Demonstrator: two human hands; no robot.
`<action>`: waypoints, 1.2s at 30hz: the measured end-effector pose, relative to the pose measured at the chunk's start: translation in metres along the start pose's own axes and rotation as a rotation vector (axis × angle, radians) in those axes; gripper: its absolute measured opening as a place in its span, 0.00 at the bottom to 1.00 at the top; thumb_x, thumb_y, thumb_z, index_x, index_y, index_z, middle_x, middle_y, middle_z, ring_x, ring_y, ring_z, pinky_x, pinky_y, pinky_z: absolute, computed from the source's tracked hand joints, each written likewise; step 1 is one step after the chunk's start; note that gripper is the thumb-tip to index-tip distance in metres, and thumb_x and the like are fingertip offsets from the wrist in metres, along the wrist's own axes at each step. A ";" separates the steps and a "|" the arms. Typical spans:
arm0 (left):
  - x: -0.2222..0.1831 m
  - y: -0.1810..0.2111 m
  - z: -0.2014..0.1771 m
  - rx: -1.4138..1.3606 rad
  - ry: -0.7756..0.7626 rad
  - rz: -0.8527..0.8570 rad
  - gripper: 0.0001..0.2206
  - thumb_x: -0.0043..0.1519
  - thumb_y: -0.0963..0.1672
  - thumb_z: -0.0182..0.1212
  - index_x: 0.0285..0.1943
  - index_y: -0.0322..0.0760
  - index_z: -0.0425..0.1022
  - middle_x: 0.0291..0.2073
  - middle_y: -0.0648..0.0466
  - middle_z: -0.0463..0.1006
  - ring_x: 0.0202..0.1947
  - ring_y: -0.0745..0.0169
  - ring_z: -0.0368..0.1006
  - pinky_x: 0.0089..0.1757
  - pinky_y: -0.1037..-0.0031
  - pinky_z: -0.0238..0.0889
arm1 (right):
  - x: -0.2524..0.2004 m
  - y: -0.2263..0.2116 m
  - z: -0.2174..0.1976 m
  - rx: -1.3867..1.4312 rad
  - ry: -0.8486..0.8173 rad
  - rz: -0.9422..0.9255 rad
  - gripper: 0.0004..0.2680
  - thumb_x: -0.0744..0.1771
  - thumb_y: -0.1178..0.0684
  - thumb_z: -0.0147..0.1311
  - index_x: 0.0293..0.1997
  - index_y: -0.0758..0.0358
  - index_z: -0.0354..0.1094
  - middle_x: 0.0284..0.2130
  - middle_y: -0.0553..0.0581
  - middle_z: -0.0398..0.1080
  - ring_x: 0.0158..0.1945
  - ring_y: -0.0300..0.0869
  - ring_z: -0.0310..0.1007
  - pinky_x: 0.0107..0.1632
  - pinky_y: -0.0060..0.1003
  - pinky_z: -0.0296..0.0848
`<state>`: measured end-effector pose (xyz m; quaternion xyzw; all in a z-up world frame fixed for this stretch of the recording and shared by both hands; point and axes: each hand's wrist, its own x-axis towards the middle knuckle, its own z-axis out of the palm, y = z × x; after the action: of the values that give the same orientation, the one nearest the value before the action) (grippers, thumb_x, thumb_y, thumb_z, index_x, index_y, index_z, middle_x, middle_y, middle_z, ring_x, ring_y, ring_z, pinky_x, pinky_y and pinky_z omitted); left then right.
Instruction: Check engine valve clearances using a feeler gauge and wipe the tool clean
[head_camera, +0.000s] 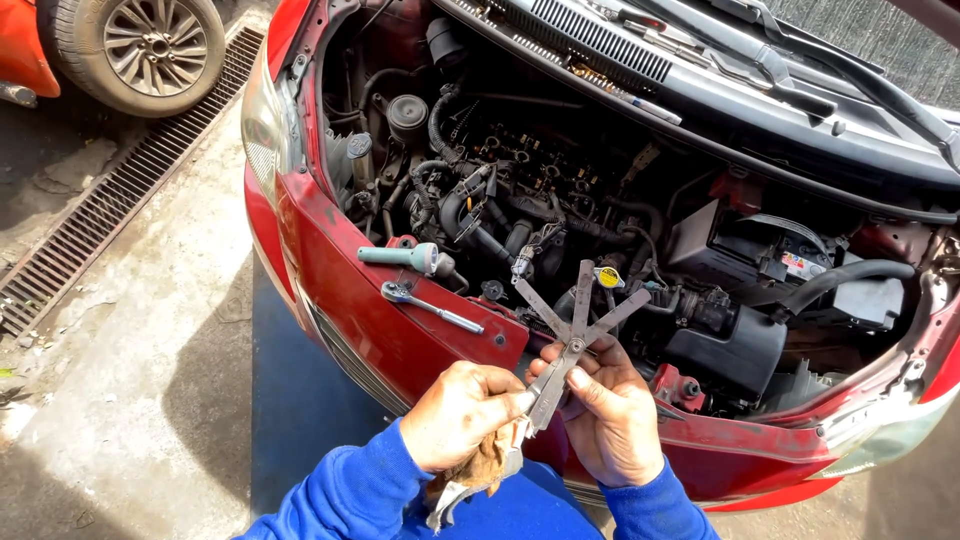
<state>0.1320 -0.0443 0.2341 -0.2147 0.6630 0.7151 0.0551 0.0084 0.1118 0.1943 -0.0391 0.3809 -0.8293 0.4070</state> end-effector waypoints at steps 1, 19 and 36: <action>0.001 -0.004 0.001 -0.023 0.032 -0.003 0.09 0.61 0.45 0.62 0.31 0.37 0.84 0.22 0.59 0.81 0.25 0.75 0.71 0.32 0.78 0.65 | 0.000 0.000 0.002 -0.018 -0.008 -0.007 0.16 0.63 0.63 0.60 0.55 0.67 0.58 0.46 0.75 0.74 0.46 0.62 0.80 0.48 0.52 0.82; -0.006 -0.002 0.028 0.109 0.102 -0.072 0.07 0.63 0.47 0.60 0.38 0.40 0.72 0.23 0.57 0.76 0.25 0.66 0.72 0.32 0.71 0.67 | -0.001 0.004 0.008 -0.114 -0.001 -0.074 0.15 0.64 0.63 0.58 0.53 0.71 0.58 0.48 0.79 0.74 0.49 0.62 0.77 0.53 0.53 0.78; -0.013 -0.019 0.060 0.304 0.337 -0.175 0.12 0.58 0.51 0.65 0.46 0.48 0.79 0.27 0.58 0.84 0.30 0.58 0.80 0.36 0.67 0.70 | -0.015 0.009 -0.040 -0.607 0.114 0.177 0.06 0.64 0.61 0.63 0.27 0.68 0.70 0.24 0.58 0.74 0.27 0.40 0.71 0.34 0.34 0.72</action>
<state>0.1365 0.0191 0.2231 -0.3768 0.7417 0.5536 0.0372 0.0090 0.1436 0.1638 -0.0791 0.6351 -0.6400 0.4253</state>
